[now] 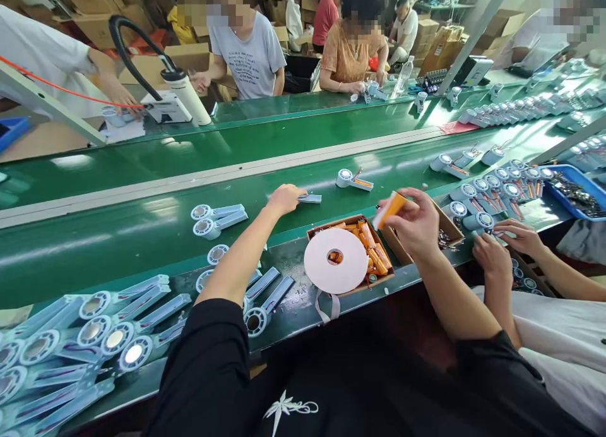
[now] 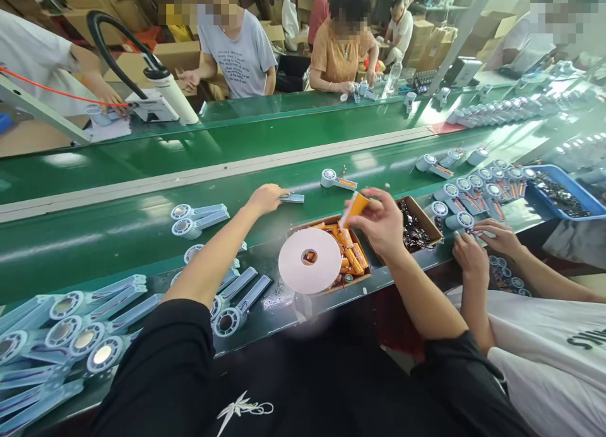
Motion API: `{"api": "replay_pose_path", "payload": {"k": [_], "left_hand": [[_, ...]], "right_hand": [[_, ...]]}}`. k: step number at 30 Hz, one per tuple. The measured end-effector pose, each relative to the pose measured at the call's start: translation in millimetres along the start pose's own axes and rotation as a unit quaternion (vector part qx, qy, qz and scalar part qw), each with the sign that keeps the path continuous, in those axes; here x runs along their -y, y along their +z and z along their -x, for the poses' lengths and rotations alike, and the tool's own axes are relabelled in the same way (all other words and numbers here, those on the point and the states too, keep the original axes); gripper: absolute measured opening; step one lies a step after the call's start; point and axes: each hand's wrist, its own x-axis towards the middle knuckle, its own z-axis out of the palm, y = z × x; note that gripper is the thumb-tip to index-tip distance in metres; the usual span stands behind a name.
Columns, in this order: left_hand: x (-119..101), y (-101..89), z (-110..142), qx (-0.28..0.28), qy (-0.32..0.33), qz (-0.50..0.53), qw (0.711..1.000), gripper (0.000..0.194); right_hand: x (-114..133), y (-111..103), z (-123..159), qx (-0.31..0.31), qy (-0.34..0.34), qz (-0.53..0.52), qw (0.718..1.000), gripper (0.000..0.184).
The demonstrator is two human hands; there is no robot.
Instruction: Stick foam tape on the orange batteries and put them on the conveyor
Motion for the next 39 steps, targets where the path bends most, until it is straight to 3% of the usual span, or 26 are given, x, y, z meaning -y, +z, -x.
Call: {"api": "replay_pose_path", "payload": {"k": [3, 7, 9, 13, 25, 35, 39], "left_hand": [[4, 6.2, -2, 0.012, 0.062, 0.009, 0.998, 0.042], [0, 9.1, -13, 0.018, 0.076, 0.011, 0.997, 0.037], [-2, 8.3, -21, 0.023, 0.066, 0.011, 0.997, 0.032], [-6, 4.6, -34, 0.036, 0.029, 0.016, 0.999, 0.026], [-20, 15.5, -54, 0.001, -0.085, 0.054, 0.995, 0.03], [-36, 10.9, -58, 0.002, -0.1, 0.091, 0.991, 0.028], [-56, -3.7, -52, -0.033, -0.109, 0.09, 0.989, 0.033]], "right_hand": [[-41, 26, -52, 0.085, 0.059, 0.051, 0.993, 0.062], [-106, 63, -109, 0.183, 0.078, 0.178, 0.964, 0.049], [-130, 74, -125, 0.235, 0.053, 0.274, 0.931, 0.04], [-153, 82, -138, 0.319, -0.015, 0.447, 0.835, 0.03], [-158, 89, -151, 0.431, -0.047, 0.577, 0.693, 0.034], [-156, 98, -151, 0.465, -0.025, 0.61, 0.64, 0.037], [-131, 95, -152, 0.467, -0.016, 0.606, 0.644, 0.042]]}}
